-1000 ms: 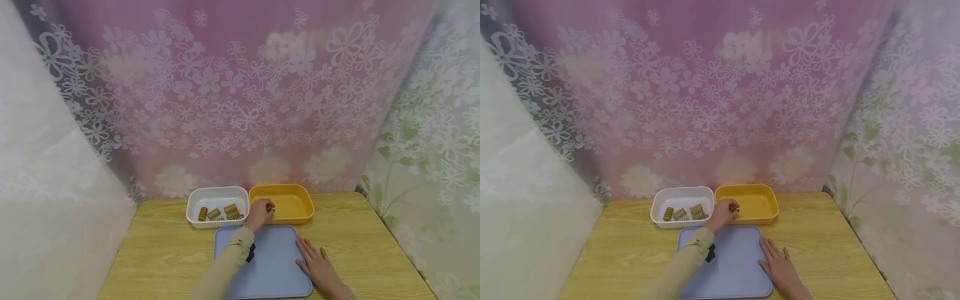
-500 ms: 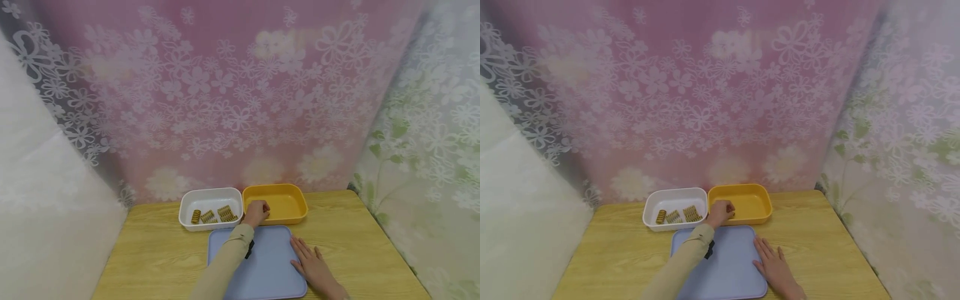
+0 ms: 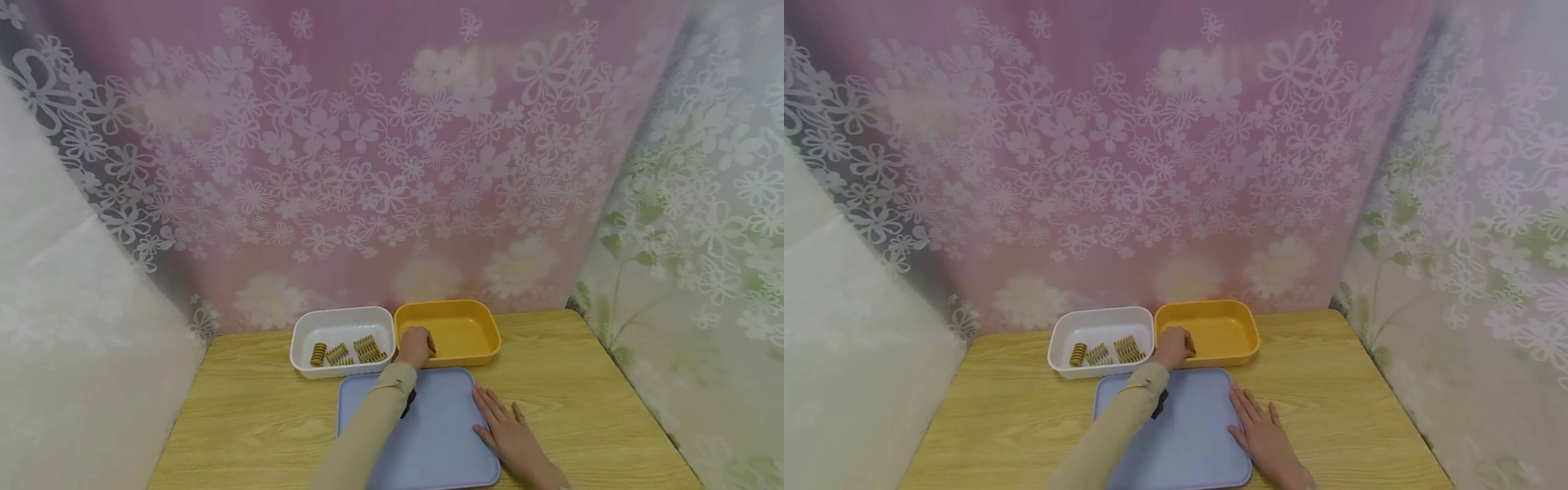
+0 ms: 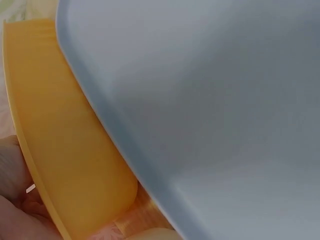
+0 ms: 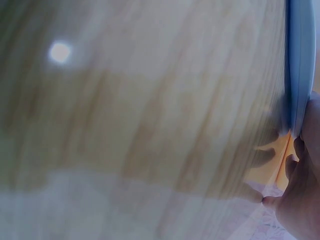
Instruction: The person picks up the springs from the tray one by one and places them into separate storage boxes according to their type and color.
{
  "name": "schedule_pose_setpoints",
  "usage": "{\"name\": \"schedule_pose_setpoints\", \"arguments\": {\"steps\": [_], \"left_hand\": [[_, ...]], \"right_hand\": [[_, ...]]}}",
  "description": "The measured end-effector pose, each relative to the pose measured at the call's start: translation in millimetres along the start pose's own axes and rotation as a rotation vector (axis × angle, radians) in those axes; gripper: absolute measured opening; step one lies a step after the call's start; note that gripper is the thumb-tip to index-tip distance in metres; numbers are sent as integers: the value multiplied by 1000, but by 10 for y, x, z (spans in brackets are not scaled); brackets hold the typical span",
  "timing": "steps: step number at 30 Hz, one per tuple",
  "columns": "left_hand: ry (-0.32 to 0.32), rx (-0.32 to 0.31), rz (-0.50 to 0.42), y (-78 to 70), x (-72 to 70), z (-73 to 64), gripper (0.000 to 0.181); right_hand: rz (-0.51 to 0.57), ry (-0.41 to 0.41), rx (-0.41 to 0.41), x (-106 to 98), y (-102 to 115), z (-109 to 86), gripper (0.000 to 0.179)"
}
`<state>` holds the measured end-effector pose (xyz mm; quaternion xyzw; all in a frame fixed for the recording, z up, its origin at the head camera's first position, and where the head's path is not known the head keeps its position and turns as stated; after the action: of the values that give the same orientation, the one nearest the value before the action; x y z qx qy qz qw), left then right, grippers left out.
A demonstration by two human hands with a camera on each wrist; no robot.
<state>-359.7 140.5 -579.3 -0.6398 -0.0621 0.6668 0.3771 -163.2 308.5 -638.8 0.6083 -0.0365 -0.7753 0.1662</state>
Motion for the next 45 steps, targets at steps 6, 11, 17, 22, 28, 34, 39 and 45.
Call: {"name": "schedule_pose_setpoints", "arguments": {"steps": [6, 11, 17, 22, 28, 34, 39, 45], "left_hand": [[34, -33, 30, 49, -53, 2, 12], [-17, -14, 2, 57, -177, 23, 10], [-140, 37, -61, -3, -411, 30, 14], [-206, 36, -162, -80, -620, -52, 14], [-295, 66, -242, -78, -741, -221, 11], [-357, 29, -313, 11, -763, -456, 9], [-376, -11, -390, 45, -753, -685, 8], [-398, -69, -464, 52, -723, -972, 6]], "right_hand": [[-1, 5, -16, 20, 14, 41, 65], [5, 32, -20, 28, 1, 91, 66], [14, 43, -22, 13, -25, 165, 66], [11, 49, -26, -13, -58, 226, 65], [9, 41, -30, -16, -104, 292, 65], [6, 18, -39, 16, -144, 343, 64], [-5, 29, -39, 25, -201, 371, 64], [-8, 55, -22, -8, -247, 389, 65]]}}
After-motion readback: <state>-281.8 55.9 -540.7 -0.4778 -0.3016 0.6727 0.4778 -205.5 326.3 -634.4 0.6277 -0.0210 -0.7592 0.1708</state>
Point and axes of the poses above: each hand's wrist, its own z-axis towards the middle knuckle, its own x-axis out of the palm, y = z × x, the point moved 3 cm from there along z, towards the middle knuckle, and after that the axes turned 3 degrees about -y, right-handed, at the moved point
